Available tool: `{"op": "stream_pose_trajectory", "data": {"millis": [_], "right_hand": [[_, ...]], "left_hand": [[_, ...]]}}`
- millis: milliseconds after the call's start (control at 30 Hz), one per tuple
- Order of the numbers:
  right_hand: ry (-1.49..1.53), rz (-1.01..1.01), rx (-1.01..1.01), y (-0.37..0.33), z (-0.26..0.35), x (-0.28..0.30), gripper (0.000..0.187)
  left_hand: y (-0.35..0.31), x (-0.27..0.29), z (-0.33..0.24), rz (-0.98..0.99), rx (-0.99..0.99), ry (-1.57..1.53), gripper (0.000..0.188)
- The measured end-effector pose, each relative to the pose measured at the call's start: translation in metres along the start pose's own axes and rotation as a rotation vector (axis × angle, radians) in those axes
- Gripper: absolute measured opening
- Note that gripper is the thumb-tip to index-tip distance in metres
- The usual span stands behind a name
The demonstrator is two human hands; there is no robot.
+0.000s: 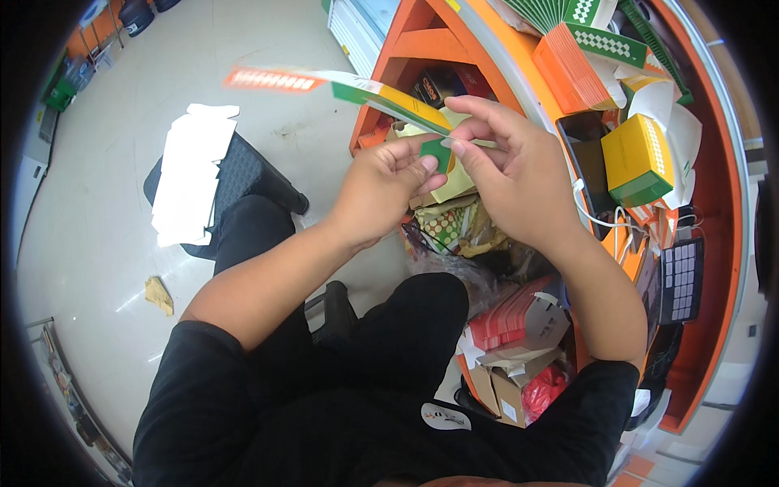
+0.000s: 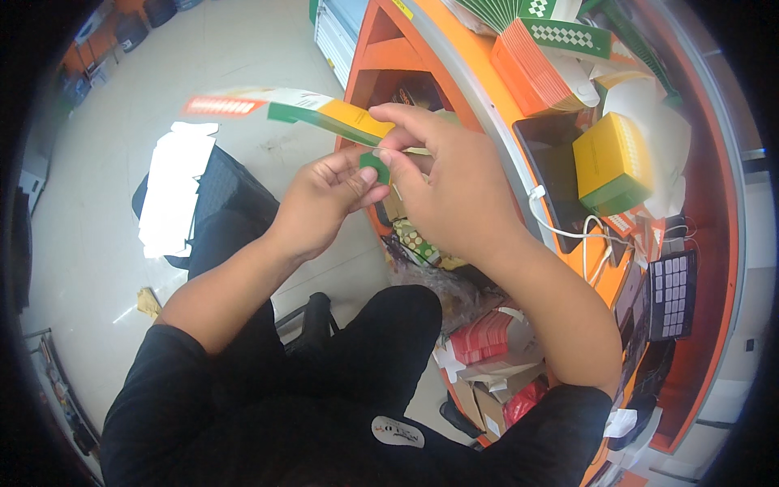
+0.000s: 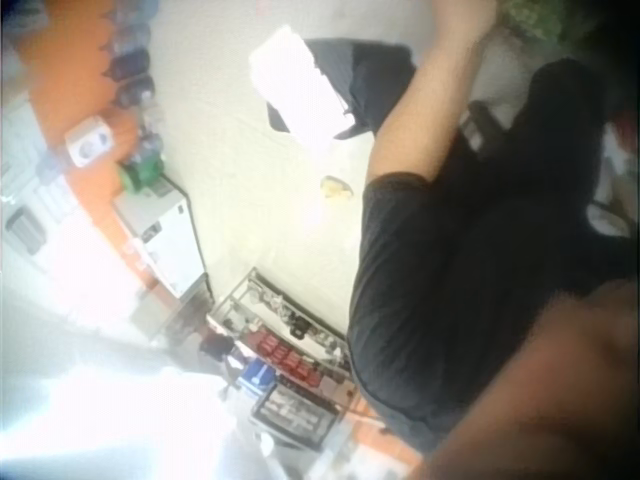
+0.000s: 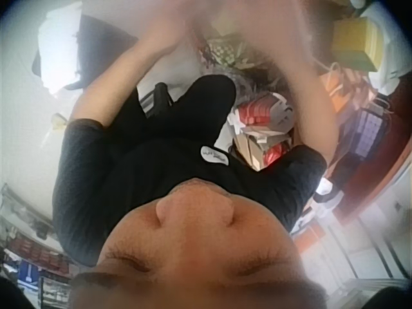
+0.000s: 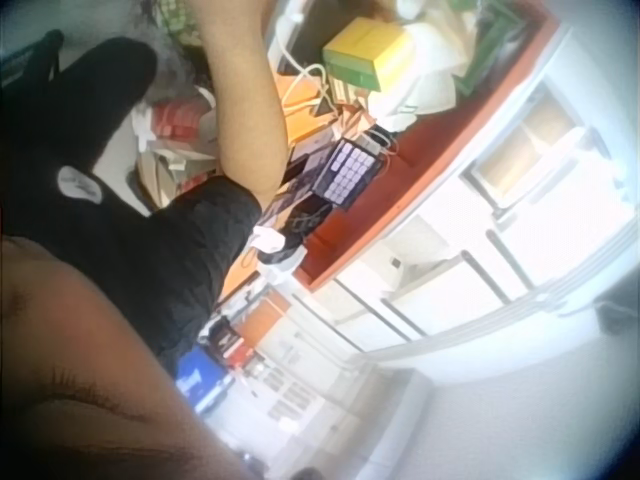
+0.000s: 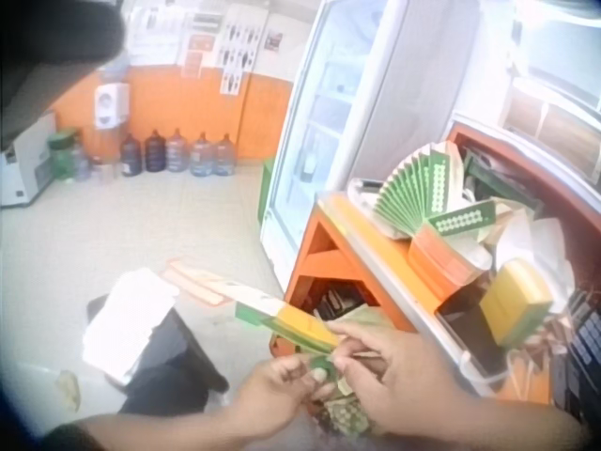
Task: The person folds flat, pre-cut paper sheets into small rectangular boxes. They fold the sides and tuck flaps to form the box shape, then place the finished boxes on a nearby surface.
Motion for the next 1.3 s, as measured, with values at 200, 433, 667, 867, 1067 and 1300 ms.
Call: {"op": "stream_pose_trajectory", "data": {"millis": [200,433,667,867,1067,1300], "right_hand": [[-0.014,0.047,0.030,-0.002,0.008,0.003,0.048],[0.160,0.042,-0.080,0.001,0.007,0.009,0.050],[0.234,0.057,-0.125,0.001,0.009,0.008,0.051],[0.255,0.035,-0.092,0.000,0.011,0.008,0.048],[0.252,0.119,-0.105,-0.001,0.013,0.007,0.040],[-0.706,0.129,0.418,-0.013,0.028,-0.008,0.059]], "left_hand": [[0.004,0.007,0.003,0.131,-0.089,-0.119,0.034],[0.004,0.008,0.004,0.188,-0.171,-0.245,0.035],[0.002,0.007,0.007,0.212,-0.176,-0.350,0.039],[0.000,0.002,0.002,0.265,-0.234,-0.401,0.039],[0.002,0.007,0.005,0.281,-0.253,-0.419,0.044],[0.006,0.015,-0.004,0.212,-0.229,-0.571,0.034]]}}
Point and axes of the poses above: each hand's wrist, its own y-axis towards the middle knuckle, its own x-axis out of the back of the hand, z = x × y, the point moved 4 cm from there along y, towards the middle knuckle, and after that the axes turned 5 degrees about z, right-handed, at the moved point
